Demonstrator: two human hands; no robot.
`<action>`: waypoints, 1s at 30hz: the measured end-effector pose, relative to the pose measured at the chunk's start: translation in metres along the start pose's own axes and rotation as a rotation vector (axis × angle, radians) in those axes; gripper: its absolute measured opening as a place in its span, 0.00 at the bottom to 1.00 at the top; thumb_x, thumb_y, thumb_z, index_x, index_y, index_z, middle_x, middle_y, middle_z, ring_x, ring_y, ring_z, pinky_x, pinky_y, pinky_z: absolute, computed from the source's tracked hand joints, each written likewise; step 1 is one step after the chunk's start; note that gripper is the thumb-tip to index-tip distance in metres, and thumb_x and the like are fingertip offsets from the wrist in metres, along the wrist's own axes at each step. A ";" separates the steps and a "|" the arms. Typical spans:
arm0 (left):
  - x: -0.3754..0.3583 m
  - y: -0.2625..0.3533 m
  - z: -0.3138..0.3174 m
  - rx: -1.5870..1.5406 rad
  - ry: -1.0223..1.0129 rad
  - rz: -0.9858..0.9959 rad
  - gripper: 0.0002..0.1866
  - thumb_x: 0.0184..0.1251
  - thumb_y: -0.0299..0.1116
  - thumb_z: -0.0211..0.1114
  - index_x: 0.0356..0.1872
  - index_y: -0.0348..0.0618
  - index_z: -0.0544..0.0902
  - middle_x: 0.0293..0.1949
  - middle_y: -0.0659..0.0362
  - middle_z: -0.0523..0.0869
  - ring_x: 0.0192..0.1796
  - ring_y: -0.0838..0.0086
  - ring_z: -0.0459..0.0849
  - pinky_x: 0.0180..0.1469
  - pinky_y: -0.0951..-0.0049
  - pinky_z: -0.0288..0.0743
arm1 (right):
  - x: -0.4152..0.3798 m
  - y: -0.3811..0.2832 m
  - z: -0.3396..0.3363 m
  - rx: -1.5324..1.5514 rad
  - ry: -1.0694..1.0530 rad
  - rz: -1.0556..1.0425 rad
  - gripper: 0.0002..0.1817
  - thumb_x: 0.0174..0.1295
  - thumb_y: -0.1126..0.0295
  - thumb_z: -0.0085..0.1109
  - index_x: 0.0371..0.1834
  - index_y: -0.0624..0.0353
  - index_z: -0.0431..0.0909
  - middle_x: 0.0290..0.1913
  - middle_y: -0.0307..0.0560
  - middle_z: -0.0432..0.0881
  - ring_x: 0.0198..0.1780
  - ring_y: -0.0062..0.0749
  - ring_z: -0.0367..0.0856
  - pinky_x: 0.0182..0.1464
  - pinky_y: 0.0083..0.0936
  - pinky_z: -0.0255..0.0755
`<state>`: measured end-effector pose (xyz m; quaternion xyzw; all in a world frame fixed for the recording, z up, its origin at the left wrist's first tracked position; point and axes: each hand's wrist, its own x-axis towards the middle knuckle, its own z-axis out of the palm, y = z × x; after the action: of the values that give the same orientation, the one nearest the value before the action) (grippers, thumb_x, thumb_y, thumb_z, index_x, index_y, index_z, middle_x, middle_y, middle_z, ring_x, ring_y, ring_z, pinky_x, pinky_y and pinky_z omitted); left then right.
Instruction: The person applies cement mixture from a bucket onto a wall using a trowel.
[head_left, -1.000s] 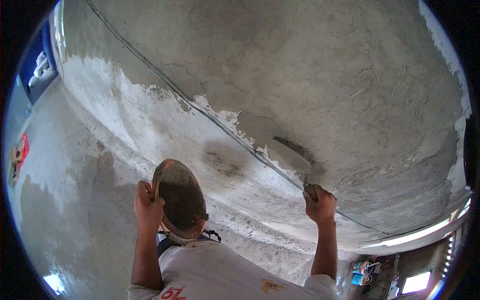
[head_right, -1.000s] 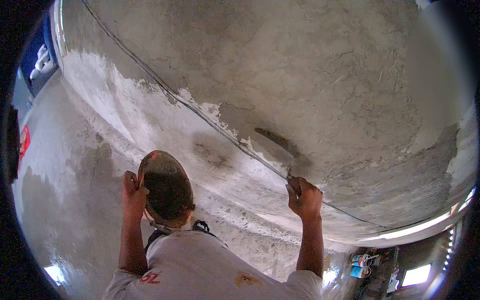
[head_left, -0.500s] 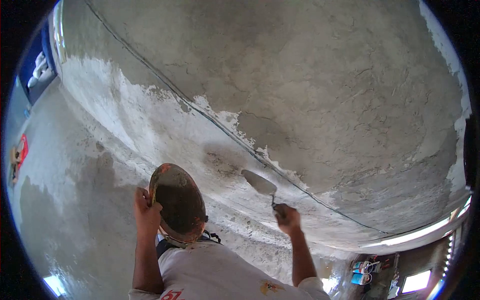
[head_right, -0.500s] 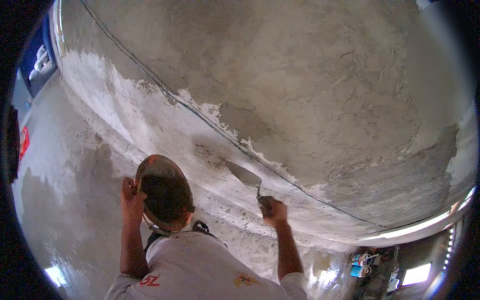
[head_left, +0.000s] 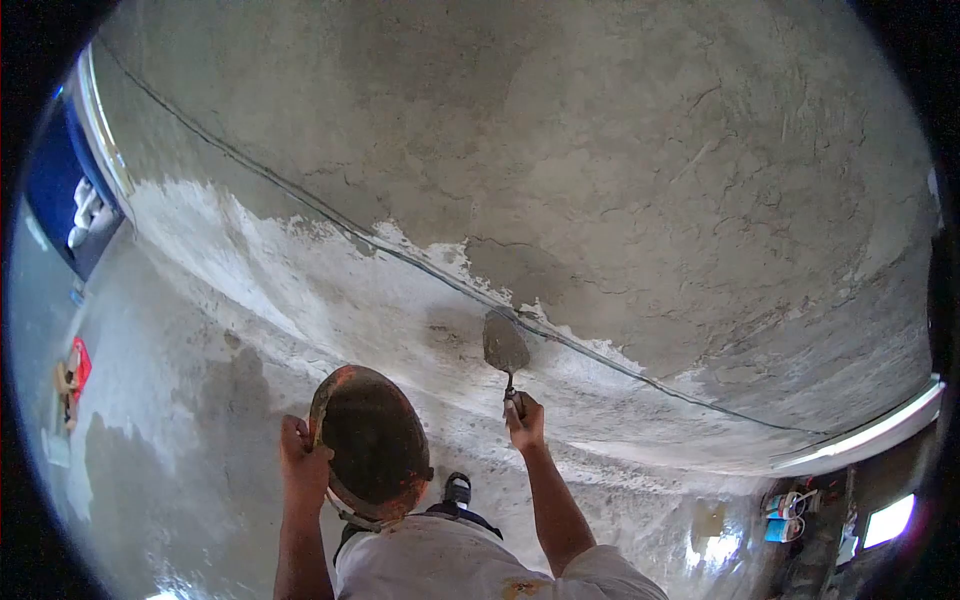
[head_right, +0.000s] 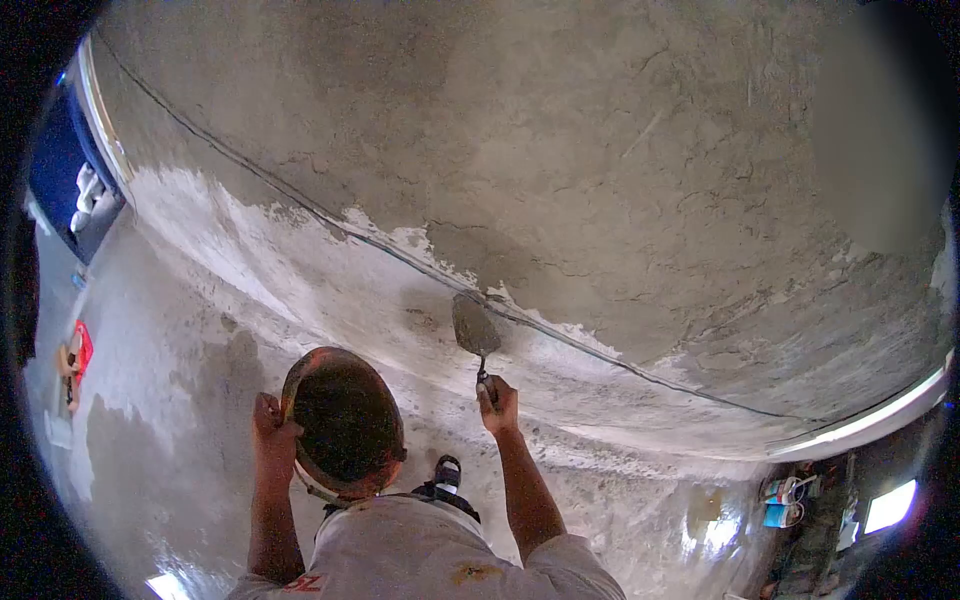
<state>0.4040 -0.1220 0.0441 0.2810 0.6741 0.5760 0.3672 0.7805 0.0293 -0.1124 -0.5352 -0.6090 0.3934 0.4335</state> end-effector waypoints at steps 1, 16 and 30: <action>-0.001 0.001 -0.003 0.008 -0.006 0.005 0.21 0.45 0.13 0.58 0.37 0.47 0.62 0.31 0.64 0.64 0.33 0.80 0.65 0.35 0.78 0.62 | 0.000 0.001 0.004 0.014 0.014 -0.018 0.11 0.74 0.65 0.58 0.36 0.61 0.77 0.24 0.36 0.77 0.25 0.17 0.71 0.30 0.22 0.66; -0.003 0.005 -0.021 0.095 -0.047 0.015 0.21 0.45 0.13 0.58 0.38 0.47 0.63 0.31 0.64 0.65 0.33 0.78 0.65 0.34 0.75 0.63 | 0.009 -0.012 0.026 0.198 0.083 -0.106 0.13 0.76 0.64 0.54 0.36 0.61 0.75 0.24 0.37 0.77 0.23 0.17 0.73 0.27 0.21 0.68; -0.001 -0.012 -0.018 0.042 -0.101 -0.034 0.24 0.43 0.11 0.60 0.37 0.48 0.63 0.33 0.65 0.64 0.36 0.77 0.65 0.38 0.74 0.66 | 0.026 0.052 0.010 0.278 0.136 -0.108 0.12 0.74 0.66 0.57 0.33 0.58 0.73 0.24 0.35 0.72 0.25 0.17 0.66 0.28 0.22 0.62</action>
<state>0.3903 -0.1353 0.0341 0.3056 0.6713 0.5406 0.4046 0.7861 0.0608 -0.1613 -0.4616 -0.5459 0.4131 0.5642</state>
